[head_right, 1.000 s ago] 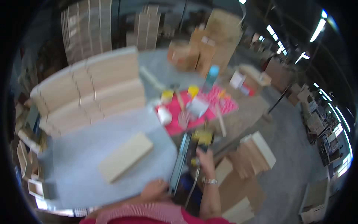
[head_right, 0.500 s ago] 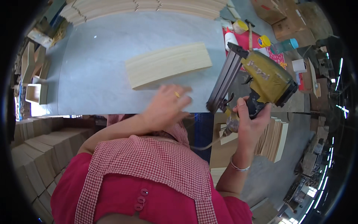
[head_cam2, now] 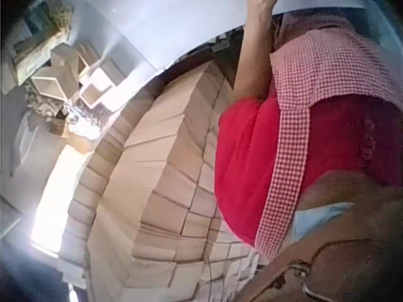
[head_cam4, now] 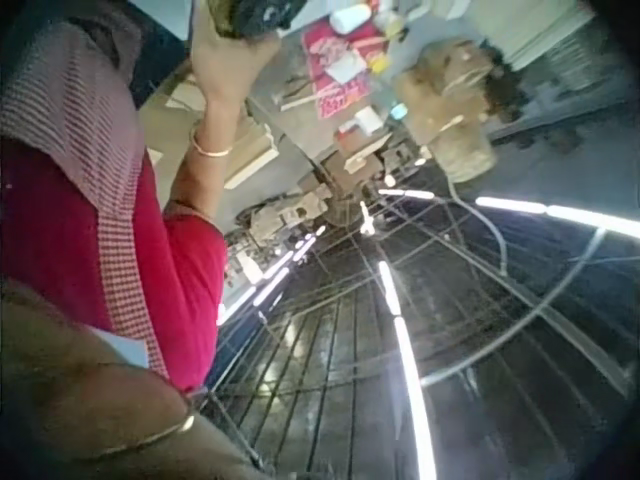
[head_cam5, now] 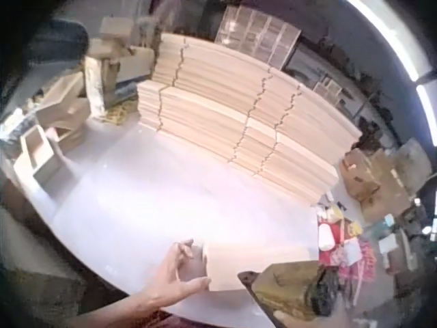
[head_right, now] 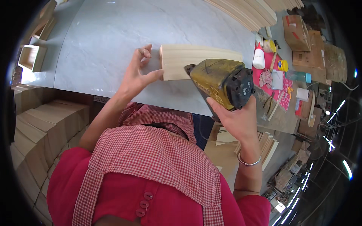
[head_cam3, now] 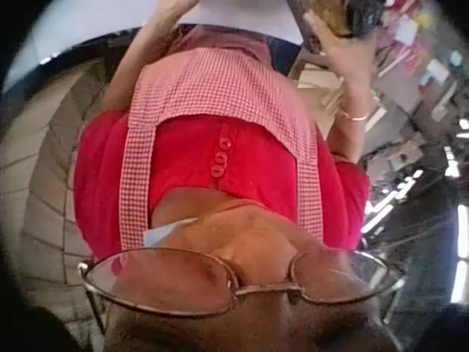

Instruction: The person assembles small wooden boxes by applying glue to the frame edges and attaching a wooden base. They use a pneumatic nail gun to secure the base to the frame and pliers to trim excess material. The person repeats this process for multiple units, stacking the finished boxes on a nearby table.

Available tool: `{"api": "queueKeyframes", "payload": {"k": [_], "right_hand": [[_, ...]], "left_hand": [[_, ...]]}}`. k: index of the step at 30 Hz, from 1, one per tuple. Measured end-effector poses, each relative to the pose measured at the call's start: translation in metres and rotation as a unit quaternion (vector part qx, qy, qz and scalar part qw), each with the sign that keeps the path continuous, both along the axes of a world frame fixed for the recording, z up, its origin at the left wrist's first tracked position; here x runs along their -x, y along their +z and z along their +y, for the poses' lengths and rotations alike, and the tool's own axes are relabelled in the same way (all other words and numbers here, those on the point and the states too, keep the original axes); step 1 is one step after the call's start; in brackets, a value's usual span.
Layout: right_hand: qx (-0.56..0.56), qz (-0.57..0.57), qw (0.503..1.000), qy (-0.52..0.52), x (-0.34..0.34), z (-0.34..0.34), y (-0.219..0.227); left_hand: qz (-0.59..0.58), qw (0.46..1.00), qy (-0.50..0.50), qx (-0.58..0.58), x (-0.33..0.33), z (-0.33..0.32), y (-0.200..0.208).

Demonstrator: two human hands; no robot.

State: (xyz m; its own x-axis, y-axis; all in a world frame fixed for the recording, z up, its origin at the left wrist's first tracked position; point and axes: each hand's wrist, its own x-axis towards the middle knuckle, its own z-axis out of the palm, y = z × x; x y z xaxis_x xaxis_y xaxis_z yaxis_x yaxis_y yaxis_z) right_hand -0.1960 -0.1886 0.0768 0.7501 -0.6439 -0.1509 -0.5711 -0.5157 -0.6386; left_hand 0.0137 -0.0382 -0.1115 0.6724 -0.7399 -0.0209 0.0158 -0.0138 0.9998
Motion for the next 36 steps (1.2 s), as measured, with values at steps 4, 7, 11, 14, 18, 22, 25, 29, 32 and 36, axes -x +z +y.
{"api": "queueKeyframes", "payload": {"k": [4,7,11,14,18,22,25,29,32,36], "right_hand": [[-0.016,0.024,0.999,0.037,-0.029,0.002,0.0],[-0.033,0.024,0.999,0.033,-0.044,0.005,-0.003],[-0.015,0.071,0.996,0.052,-0.059,0.006,0.002],[-0.016,0.1,0.993,0.053,-0.064,0.006,0.003],[-0.043,0.108,0.993,0.028,-0.066,0.006,0.003],[-0.064,0.125,0.99,0.014,-0.071,0.006,0.005],[-0.066,0.154,0.986,0.01,-0.076,0.006,0.009],[-0.044,0.147,0.987,0.051,-0.077,0.002,0.011],[-0.049,0.129,0.99,0.04,-0.082,-0.003,0.012],[-0.037,0.106,0.994,0.01,-0.093,-0.016,0.008]], "left_hand": [[-0.057,0.997,0.014,-0.058,0.005,-0.005,0.003],[-0.067,0.995,0.012,-0.069,0.004,-0.004,0.006],[-0.093,0.993,0.017,-0.066,0.005,-0.004,0.003],[-0.089,0.994,0.016,-0.066,0.005,-0.004,0.004],[-0.083,0.994,0.014,-0.069,0.005,-0.004,0.006],[-0.078,0.994,0.015,-0.071,0.005,-0.004,0.007],[-0.087,0.993,0.027,-0.071,0.007,-0.005,0.006],[-0.086,0.993,0.024,-0.073,0.006,-0.004,0.007],[-0.014,0.996,0.032,-0.078,0.0,-0.005,0.014],[-0.054,0.992,0.063,-0.096,-0.003,-0.017,0.014]]}}
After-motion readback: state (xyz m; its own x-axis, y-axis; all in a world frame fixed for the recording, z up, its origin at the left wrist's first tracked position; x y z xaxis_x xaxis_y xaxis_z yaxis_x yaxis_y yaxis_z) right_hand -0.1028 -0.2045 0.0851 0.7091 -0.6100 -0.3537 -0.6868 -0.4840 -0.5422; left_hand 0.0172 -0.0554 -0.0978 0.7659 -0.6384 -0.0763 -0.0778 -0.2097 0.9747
